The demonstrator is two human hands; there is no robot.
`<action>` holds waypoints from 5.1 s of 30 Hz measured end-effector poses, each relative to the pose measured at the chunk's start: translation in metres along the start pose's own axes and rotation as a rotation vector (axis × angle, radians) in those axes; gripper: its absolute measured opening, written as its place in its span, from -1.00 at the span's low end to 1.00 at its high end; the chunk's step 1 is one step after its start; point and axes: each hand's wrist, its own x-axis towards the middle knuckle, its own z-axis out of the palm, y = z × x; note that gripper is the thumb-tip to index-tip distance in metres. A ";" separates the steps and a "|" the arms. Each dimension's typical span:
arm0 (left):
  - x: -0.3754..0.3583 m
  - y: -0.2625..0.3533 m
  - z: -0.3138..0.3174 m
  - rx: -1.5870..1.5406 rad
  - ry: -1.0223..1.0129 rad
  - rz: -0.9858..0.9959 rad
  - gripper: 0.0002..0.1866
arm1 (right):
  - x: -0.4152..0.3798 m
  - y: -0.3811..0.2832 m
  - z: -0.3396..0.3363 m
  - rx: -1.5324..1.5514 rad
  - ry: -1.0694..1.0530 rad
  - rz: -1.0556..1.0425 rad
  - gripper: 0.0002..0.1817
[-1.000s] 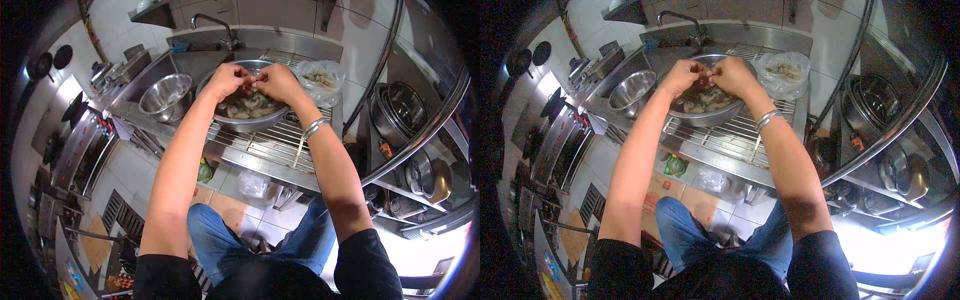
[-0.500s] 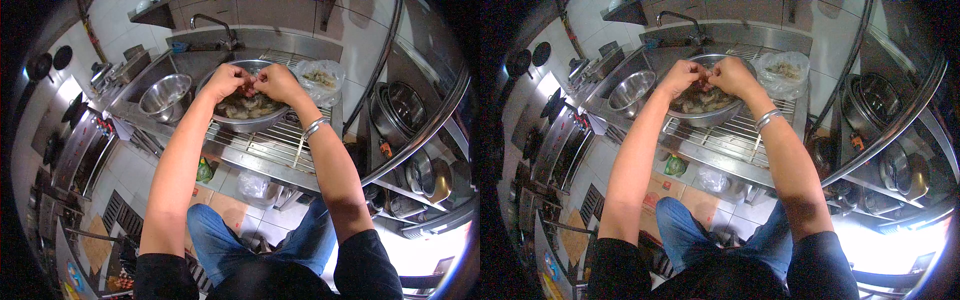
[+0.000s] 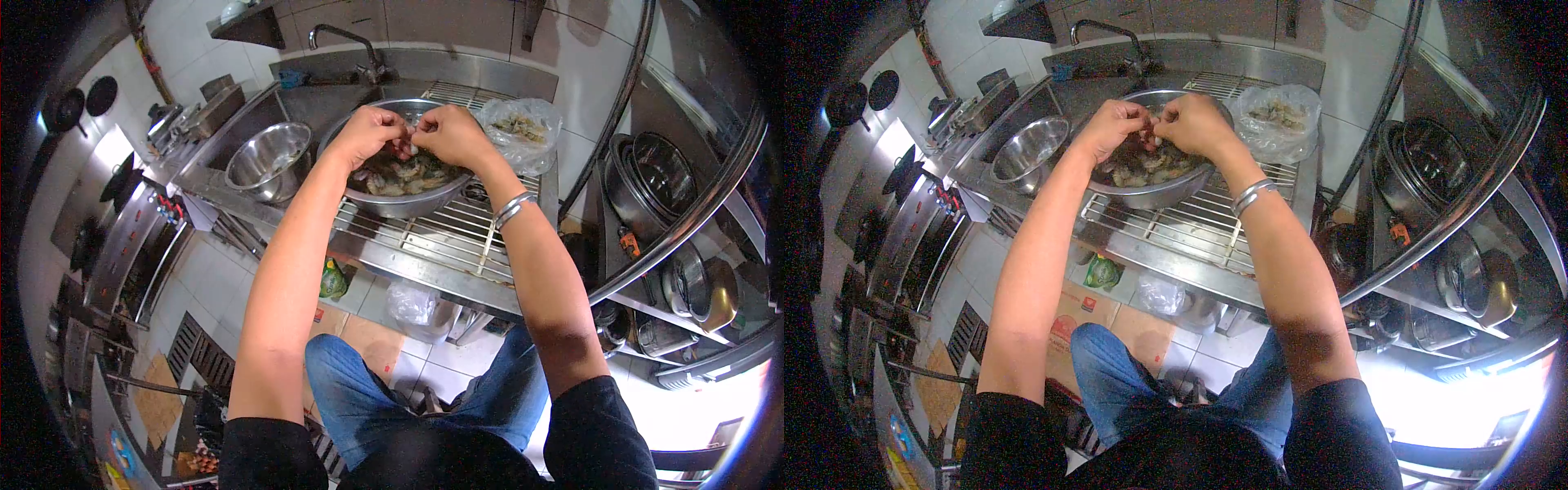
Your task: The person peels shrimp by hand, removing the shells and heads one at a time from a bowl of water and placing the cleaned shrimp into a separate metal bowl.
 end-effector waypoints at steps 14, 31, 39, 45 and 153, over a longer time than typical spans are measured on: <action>0.005 -0.004 -0.001 0.068 0.077 0.077 -0.91 | 0.011 0.021 0.009 0.245 0.051 0.029 -0.73; 0.005 -0.009 -0.004 0.067 -0.099 0.078 -0.88 | 0.006 0.013 0.001 0.489 -0.160 0.100 -0.83; 0.003 -0.007 -0.003 0.129 -0.110 0.021 -0.84 | 0.011 0.024 0.010 0.363 -0.137 0.104 -0.82; 0.006 -0.008 -0.005 0.003 -0.109 0.042 -0.82 | 0.006 0.022 0.013 -0.204 -0.110 -0.112 -0.86; 0.000 0.004 0.005 -0.239 0.125 0.122 -0.36 | 0.002 0.010 -0.004 0.035 0.371 -0.069 -0.78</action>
